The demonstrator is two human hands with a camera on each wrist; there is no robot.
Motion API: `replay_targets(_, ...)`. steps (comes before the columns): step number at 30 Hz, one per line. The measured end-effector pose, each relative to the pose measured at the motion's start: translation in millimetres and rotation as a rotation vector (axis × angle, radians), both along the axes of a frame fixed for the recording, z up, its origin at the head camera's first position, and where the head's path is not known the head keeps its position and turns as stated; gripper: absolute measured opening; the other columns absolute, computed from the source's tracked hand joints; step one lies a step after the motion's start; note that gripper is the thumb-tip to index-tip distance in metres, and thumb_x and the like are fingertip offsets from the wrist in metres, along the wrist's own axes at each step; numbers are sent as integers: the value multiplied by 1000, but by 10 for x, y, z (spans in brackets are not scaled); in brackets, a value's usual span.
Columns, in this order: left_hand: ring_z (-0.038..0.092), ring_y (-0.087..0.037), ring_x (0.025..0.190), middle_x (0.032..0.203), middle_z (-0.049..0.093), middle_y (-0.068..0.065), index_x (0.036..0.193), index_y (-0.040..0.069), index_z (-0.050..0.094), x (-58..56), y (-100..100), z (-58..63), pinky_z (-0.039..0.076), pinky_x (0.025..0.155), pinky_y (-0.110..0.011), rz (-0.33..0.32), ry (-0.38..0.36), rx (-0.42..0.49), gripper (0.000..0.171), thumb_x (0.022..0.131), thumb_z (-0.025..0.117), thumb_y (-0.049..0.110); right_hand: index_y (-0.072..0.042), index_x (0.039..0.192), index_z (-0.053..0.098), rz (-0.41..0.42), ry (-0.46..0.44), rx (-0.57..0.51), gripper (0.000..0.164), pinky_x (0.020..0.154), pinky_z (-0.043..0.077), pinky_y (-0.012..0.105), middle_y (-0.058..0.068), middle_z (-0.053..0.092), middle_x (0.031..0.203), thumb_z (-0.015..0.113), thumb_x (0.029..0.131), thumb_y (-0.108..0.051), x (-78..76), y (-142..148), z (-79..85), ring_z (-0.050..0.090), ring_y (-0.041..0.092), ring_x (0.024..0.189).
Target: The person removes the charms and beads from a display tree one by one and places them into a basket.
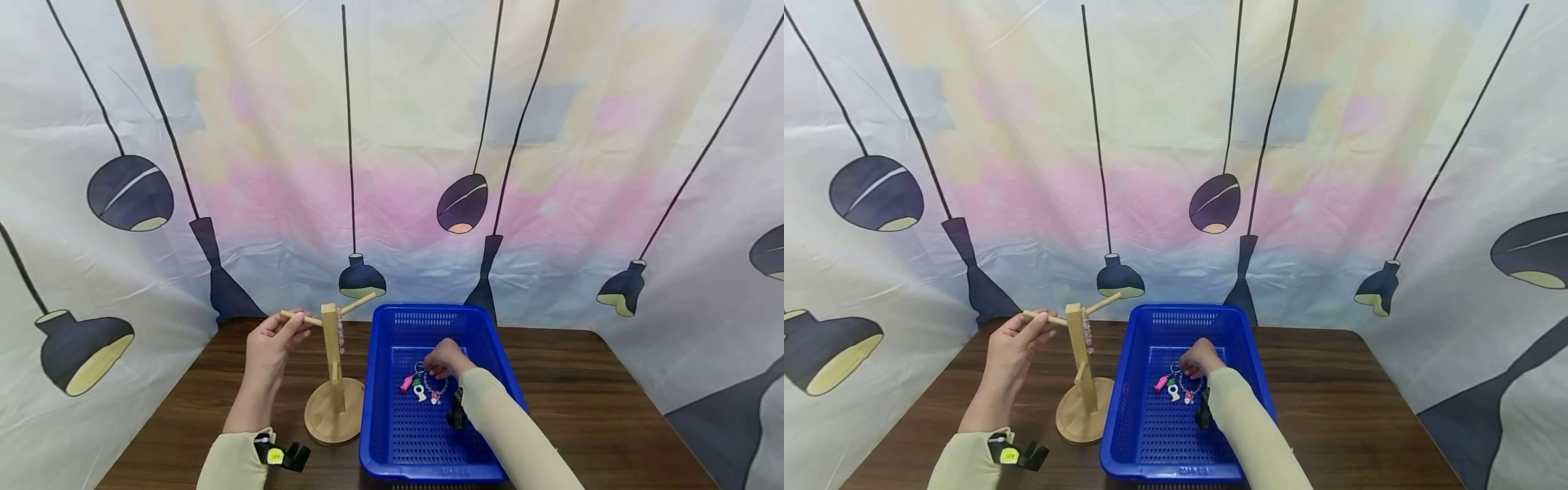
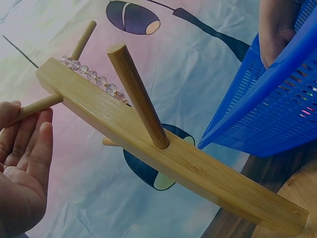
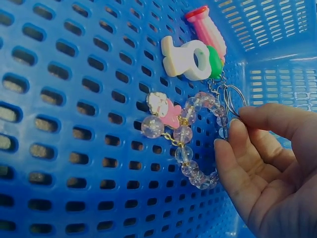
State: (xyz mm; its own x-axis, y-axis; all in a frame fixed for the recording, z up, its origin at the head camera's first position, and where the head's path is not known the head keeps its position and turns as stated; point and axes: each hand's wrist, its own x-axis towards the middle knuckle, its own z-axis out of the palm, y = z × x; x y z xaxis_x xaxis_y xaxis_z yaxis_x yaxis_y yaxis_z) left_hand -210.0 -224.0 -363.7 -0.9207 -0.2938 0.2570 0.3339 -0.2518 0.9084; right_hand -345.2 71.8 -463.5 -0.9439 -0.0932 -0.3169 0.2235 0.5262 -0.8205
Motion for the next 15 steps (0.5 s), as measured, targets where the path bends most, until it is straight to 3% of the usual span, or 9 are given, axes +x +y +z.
replay_targets(10,75,0,81,86,78,12,87,24,77,0,-3,4,63,75,-14,-7,3,7,28,101,63,4,-8,63,62,-8,28,61,26,54,62,28,3,58,59,75,82,4,-78,-24,-77,57,14,54)
replay_targets(15,75,0,81,86,78,12,87,24,77,2,-6,8,63,75,-14,-15,7,12,28,101,63,4,-13,54,52,-16,36,103,39,45,46,23,-1,47,52,77,80,2,-109,-7,-113,44,12,49)
